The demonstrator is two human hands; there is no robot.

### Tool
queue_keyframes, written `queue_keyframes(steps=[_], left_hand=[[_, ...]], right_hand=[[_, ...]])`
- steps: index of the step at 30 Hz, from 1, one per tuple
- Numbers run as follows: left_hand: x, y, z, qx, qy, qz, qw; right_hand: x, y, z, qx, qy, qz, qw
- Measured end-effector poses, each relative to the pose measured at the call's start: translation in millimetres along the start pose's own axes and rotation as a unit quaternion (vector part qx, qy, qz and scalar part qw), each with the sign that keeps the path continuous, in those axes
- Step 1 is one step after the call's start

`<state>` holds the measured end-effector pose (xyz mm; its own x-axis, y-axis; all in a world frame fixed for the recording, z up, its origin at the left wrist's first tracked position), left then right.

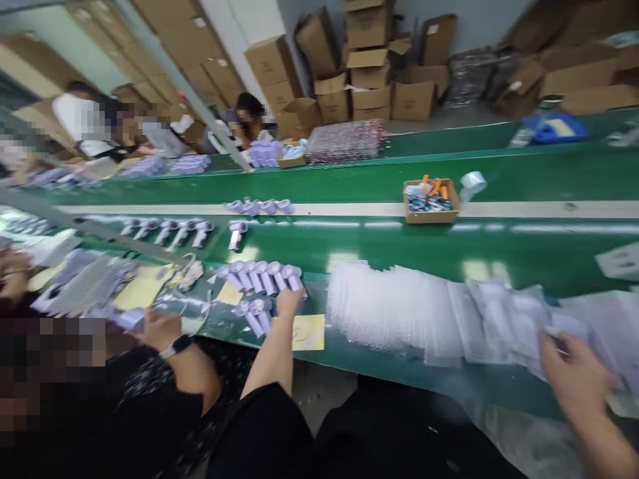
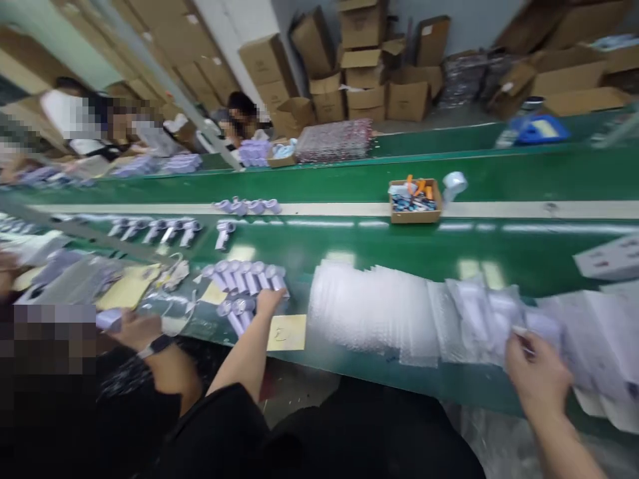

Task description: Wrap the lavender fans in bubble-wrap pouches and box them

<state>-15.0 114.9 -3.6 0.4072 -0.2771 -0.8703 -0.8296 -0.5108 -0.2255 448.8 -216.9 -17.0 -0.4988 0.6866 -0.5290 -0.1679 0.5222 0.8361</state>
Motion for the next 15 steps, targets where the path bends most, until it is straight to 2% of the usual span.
queue_keyframes(steps=[1,2,3,4,6,7,8,9,10,11,13,14,15], left_hand=[[-1.1,-2,-5,0.008,0.005,-0.005,1.0],[-0.7,-4,-14,0.018,0.009,-0.018,1.0],[1.8,-6,-27,0.029,0.013,-0.05,0.998],[6.9,-9,-45,0.041,0.021,-0.1,0.994],[26.9,-19,-93,0.074,0.069,-0.246,0.964],[42.5,-27,-123,0.097,0.12,-0.297,0.942],[61.6,-37,-155,0.132,0.188,-0.317,0.92],[83.8,-48,-187,0.156,0.258,-0.315,0.9],[108.4,-60,-218,0.179,0.335,-0.298,0.876],[133.8,-72,-245,0.207,0.4,-0.271,0.851],[183.9,-95,-287,0.285,0.492,-0.187,0.801],[206.2,-105,-299,0.34,0.487,-0.134,0.794],[225.7,-114,-307,0.414,0.453,-0.068,0.786]], right_hand=[[0,-1,-10,0.02,-0.018,0.001,1.0],[5,0,-22,0.047,-0.003,0.042,0.998],[13,1,-33,0.091,0.035,0.115,0.989],[25,4,-44,0.143,0.088,0.198,0.966],[52,15,-64,0.256,0.217,0.343,0.877],[64,23,-70,0.288,0.267,0.406,0.825],[74,32,-72,0.301,0.312,0.462,0.774],[80,39,-70,0.298,0.34,0.506,0.734],[82,43,-65,0.29,0.352,0.535,0.712],[79,43,-57,0.285,0.347,0.546,0.707],[59,32,-37,0.29,0.286,0.534,0.741],[42,22,-26,0.291,0.237,0.521,0.767],[21,10,-18,0.291,0.189,0.506,0.79]])
Point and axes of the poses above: each hand's wrist, its own z-axis towards the middle knuckle, its own x-axis out of the palm, y = z × x, the point moved 2 cm from there along z, towards the middle knuckle, and after that the axes turned 8 degrees about z, right-handed, at the moved point
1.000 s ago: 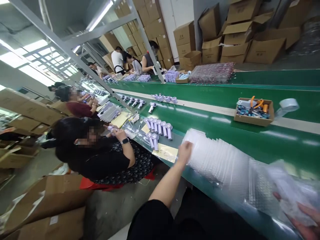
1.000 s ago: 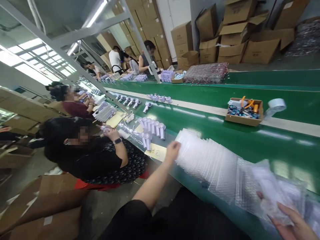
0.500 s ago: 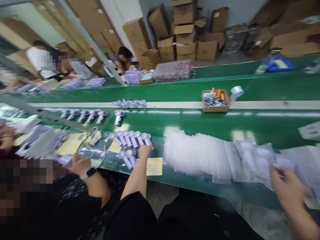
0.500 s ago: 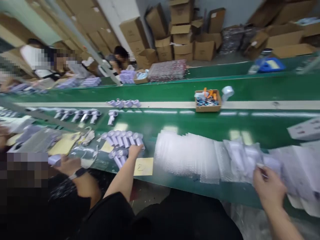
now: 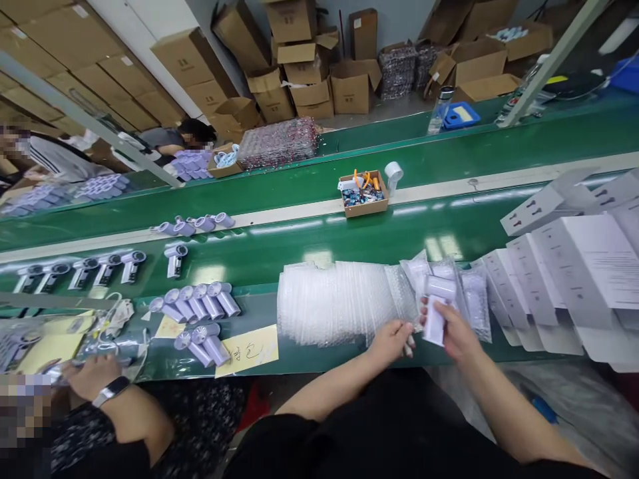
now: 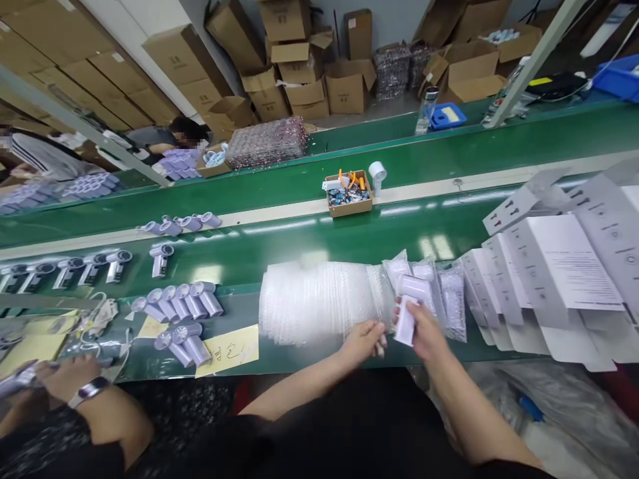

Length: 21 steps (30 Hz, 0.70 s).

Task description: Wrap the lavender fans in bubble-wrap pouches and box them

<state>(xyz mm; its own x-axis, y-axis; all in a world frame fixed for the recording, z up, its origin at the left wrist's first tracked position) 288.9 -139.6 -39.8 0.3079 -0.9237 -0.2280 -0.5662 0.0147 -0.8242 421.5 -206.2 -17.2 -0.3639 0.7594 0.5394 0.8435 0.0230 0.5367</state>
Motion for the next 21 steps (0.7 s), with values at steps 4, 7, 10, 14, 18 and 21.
queue_keyframes(steps=[4,7,10,14,18,21], left_hand=[[28.8,6,47,0.116,0.036,0.419,0.9],[31.1,13,59,0.116,0.082,0.501,0.854],[29.4,13,62,0.1,0.074,0.497,0.859],[26.2,10,60,0.07,0.044,0.477,0.875],[16.0,6,45,0.042,-0.006,0.434,0.9],[5.0,4,28,-0.001,-0.027,0.236,0.971]], right_hand=[[-75,49,-34,-0.016,-0.085,-0.053,0.995],[-105,53,-61,0.054,-0.044,-0.08,0.994],[-120,34,-73,0.12,-0.012,-0.064,0.991],[-131,4,-71,0.197,-0.022,-0.007,0.98],[-113,-15,-62,0.217,0.016,0.002,0.976],[-86,-25,-54,0.199,0.075,-0.004,0.977]])
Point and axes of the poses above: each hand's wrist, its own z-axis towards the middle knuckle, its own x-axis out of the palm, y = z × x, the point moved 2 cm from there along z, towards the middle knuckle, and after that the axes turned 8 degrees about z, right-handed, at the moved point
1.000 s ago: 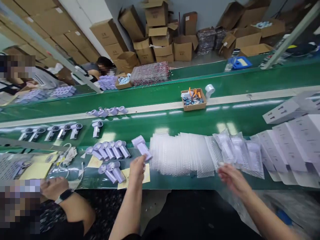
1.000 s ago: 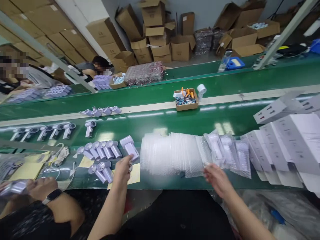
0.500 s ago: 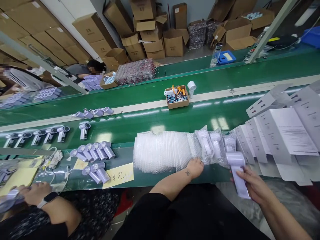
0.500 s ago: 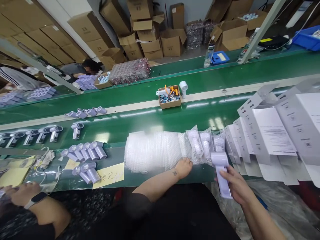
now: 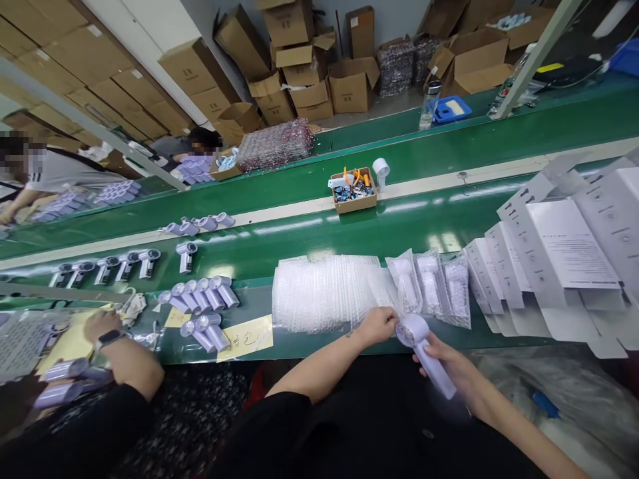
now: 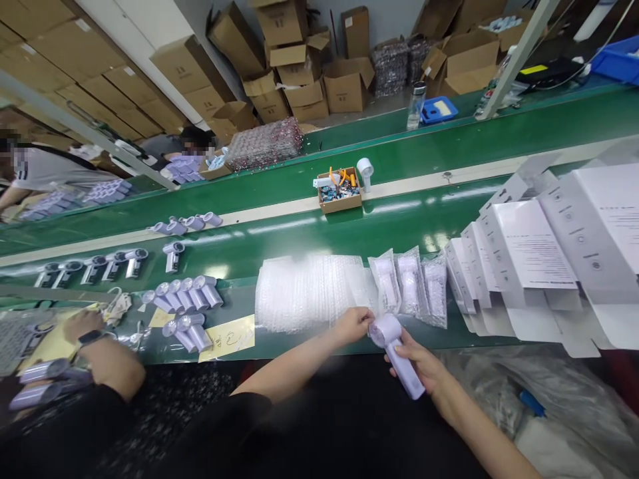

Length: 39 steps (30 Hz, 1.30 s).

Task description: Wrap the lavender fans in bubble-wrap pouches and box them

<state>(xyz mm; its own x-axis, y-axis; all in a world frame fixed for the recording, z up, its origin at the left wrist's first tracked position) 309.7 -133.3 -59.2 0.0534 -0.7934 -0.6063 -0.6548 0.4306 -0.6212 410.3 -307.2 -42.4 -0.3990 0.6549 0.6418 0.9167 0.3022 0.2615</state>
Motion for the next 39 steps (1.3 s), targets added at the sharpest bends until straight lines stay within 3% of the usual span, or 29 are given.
queue_keyframes(steps=[3,6,12,16,19,23,27,31,35,37,39], left_hand=[[-10.3,5,-14,-0.066,-0.005,-0.21,0.975],[-19.2,8,-25,-0.074,-0.019,-0.278,0.958],[-29.5,16,-43,-0.005,0.024,-0.464,0.885],[-32.1,23,-54,-0.037,0.048,-0.527,0.848],[-29.9,29,-62,-0.045,0.062,-0.51,0.857],[-29.1,33,-70,0.06,0.084,-0.455,0.885],[-39.5,36,-68,0.138,0.125,-0.467,0.864],[-55.3,36,-60,0.209,0.221,-0.457,0.836],[-54.4,34,-60,0.193,0.355,-0.465,0.787],[-47.3,33,-65,0.162,0.377,-0.49,0.769],[-40.6,32,-70,0.126,0.364,-0.501,0.775]], right_hand=[[17,-7,10,-0.007,0.051,-0.027,0.998],[21,-17,8,0.001,0.087,-0.064,0.994],[18,-40,7,-0.051,0.045,-0.018,0.998],[30,-55,13,-0.069,0.046,0.011,0.996],[42,-61,11,-0.105,0.059,0.012,0.993],[57,-64,6,-0.127,0.057,-0.009,0.99],[63,-68,6,-0.127,0.076,-0.025,0.989],[63,-72,4,-0.128,0.138,-0.039,0.981],[67,-75,8,-0.13,0.214,-0.061,0.966],[69,-75,12,-0.113,0.249,-0.083,0.958],[71,-73,16,-0.085,0.278,-0.114,0.95]])
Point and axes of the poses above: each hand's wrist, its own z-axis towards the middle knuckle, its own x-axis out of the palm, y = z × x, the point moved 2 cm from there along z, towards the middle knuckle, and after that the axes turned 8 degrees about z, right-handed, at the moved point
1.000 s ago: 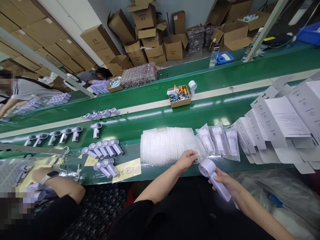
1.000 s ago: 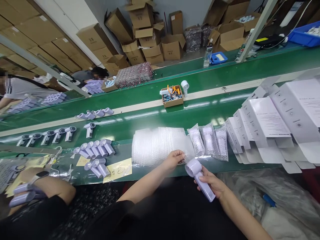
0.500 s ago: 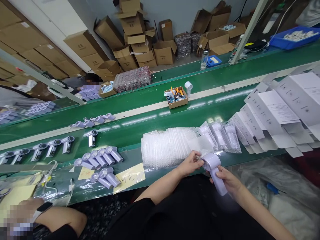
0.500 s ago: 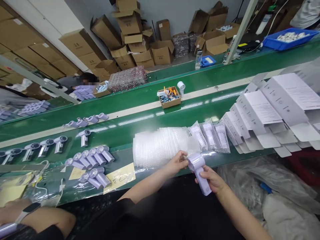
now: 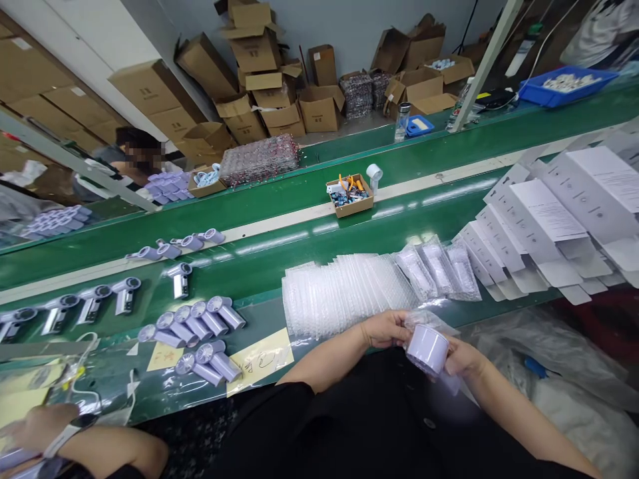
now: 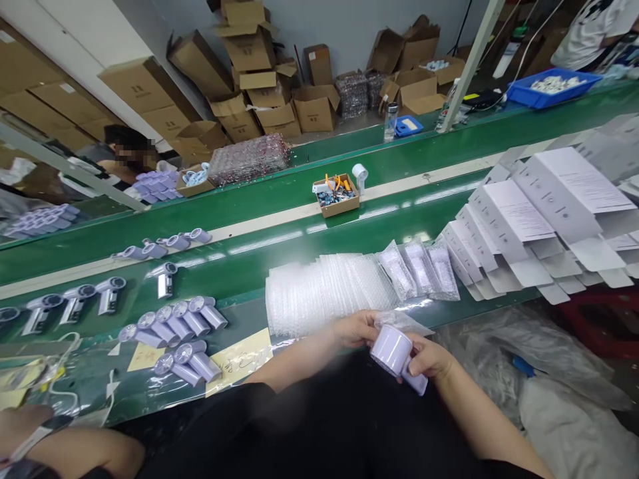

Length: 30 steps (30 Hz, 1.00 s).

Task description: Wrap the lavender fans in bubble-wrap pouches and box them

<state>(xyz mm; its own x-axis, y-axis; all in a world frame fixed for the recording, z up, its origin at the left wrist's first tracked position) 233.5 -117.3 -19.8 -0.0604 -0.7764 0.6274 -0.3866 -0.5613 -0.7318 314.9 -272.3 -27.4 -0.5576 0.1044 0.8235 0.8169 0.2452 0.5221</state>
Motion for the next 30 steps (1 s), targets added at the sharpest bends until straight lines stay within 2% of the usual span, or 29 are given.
queue_keyframes(steps=[2,4,7,9,14,17,19,21,23,25,27,30], left_hand=[[2.1,1,-2,-0.007,-0.05,0.01,0.999],[-1.0,-6,-5,0.008,-0.142,0.036,0.989],[-8.5,-26,-11,0.04,-0.315,0.111,0.942],[-7.5,-36,-11,0.05,-0.362,0.189,0.911],[11.0,-42,-4,0.071,-0.366,0.358,0.856],[19.6,-50,-5,0.116,-0.343,0.424,0.83],[22.2,-58,-11,0.171,-0.314,0.494,0.792],[23.4,-62,-19,0.236,-0.271,0.576,0.735],[23.6,-59,-27,0.288,-0.233,0.642,0.671],[22.9,-48,-33,0.315,-0.22,0.683,0.622],[23.2,-35,-33,0.325,-0.226,0.7,0.595],[29.2,-23,-23,0.334,-0.234,0.711,0.573]], right_hand=[[-1,5,0,0.021,0.011,-0.021,1.0],[1,13,-4,0.01,-0.014,-0.033,0.999],[8,29,-14,-0.032,-0.107,-0.041,0.993],[17,36,-20,-0.041,-0.161,-0.054,0.985],[44,33,-18,-0.053,-0.189,-0.064,0.978],[50,28,-12,-0.058,-0.229,-0.056,0.97],[51,28,-11,-0.063,-0.275,-0.044,0.958],[51,30,-13,-0.081,-0.319,-0.036,0.944],[53,31,-16,-0.096,-0.344,-0.029,0.934],[57,30,-17,-0.107,-0.363,-0.018,0.926],[61,27,-16,-0.115,-0.392,-0.011,0.913],[61,24,-13,-0.122,-0.433,-0.014,0.893]])
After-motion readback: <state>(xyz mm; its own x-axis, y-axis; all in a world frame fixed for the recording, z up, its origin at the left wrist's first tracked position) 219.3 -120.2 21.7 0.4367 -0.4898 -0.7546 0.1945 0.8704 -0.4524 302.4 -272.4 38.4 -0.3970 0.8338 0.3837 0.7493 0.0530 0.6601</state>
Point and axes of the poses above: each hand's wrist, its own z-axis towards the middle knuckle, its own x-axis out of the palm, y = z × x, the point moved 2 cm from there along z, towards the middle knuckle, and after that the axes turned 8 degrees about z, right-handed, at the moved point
